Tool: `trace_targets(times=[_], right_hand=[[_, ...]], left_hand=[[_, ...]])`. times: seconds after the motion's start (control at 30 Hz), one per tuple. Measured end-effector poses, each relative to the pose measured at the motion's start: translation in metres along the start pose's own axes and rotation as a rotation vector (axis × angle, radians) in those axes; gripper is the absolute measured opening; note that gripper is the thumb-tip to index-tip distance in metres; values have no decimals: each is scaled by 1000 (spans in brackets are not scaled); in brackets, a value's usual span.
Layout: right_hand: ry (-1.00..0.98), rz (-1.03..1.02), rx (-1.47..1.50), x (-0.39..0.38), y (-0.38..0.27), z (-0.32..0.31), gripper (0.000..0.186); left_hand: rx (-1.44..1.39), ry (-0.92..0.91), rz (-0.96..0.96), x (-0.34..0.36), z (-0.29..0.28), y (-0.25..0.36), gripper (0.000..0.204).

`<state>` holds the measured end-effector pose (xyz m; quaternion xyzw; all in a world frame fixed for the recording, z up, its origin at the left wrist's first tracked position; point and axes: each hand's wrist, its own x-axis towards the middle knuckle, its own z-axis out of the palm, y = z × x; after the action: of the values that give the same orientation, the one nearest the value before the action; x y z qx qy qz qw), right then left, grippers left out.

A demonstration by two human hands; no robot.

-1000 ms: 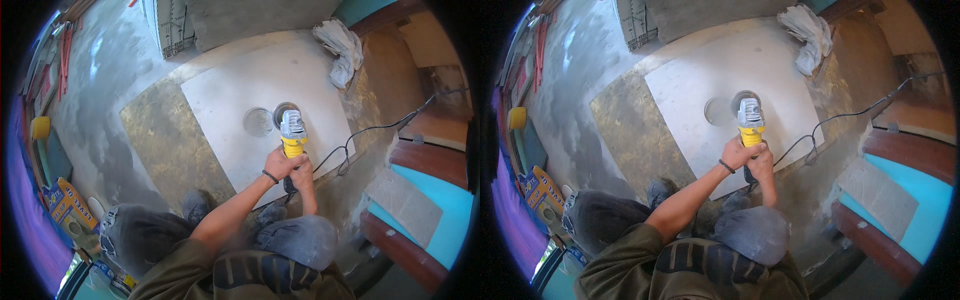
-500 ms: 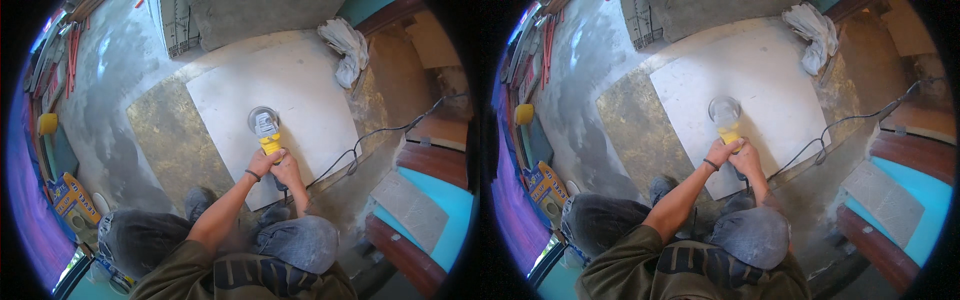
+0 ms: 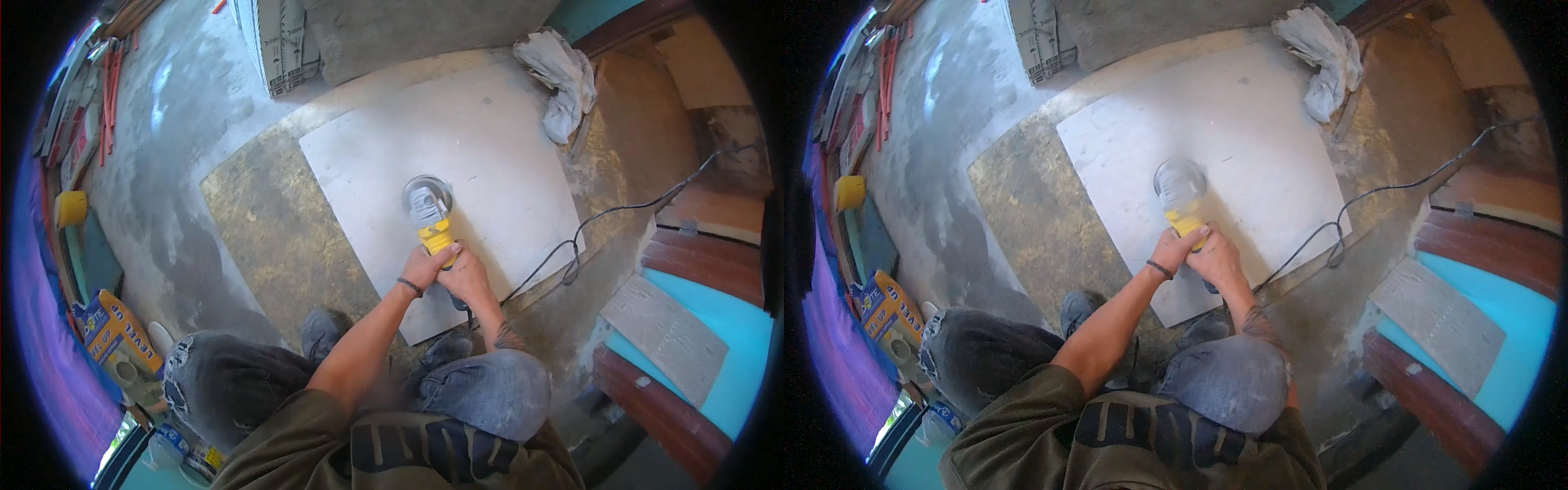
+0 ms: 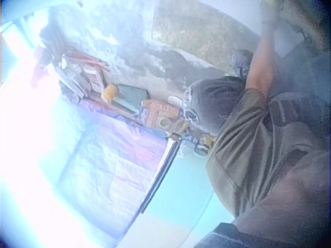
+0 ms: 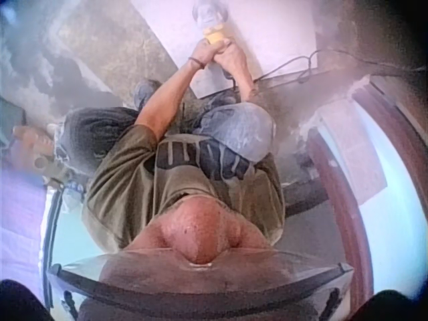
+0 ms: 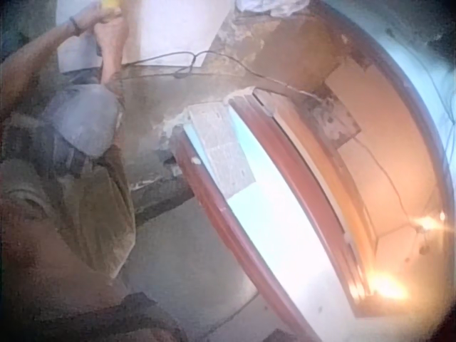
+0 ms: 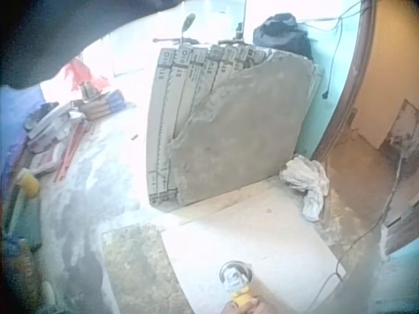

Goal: The person uses an angle grinder to drill a circular hole into a tile, then carries the tile into another room and fits it onto the floor around a plumbing pipe.

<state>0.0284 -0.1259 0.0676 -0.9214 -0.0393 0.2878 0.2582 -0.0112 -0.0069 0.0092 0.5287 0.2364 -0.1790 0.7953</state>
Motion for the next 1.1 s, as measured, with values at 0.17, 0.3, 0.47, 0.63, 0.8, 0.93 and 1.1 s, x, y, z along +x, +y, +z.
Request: trace_targets(times=[0.17, 0.3, 0.47, 0.63, 0.8, 0.93, 1.1], right_hand=[[-34, 40, -51, 0, -9, -7, 51], [-41, 39, -68, 0, -12, -9, 49], [-46, 32, -77, 3, -12, -5, 48], [18, -12, 33, 3, 15, 9, 53], [69, -96, 162, 5, 21, 15, 57], [58, -66, 200, 6, 19, 14, 57], [59, -99, 222, 8, 18, 17, 59]], left_hand=[[-77, -8, 51, 1, 2, -3, 42], [-75, -23, 5, 1, 0, 0, 38], [-67, -21, 11, 0, -4, 1, 40], [21, 5, 17, 0, 4, 12, 40], [40, 14, 7, 2, 3, 13, 42], [47, 42, 8, 5, 2, 10, 41], [43, 55, 24, 9, -4, -1, 40]])
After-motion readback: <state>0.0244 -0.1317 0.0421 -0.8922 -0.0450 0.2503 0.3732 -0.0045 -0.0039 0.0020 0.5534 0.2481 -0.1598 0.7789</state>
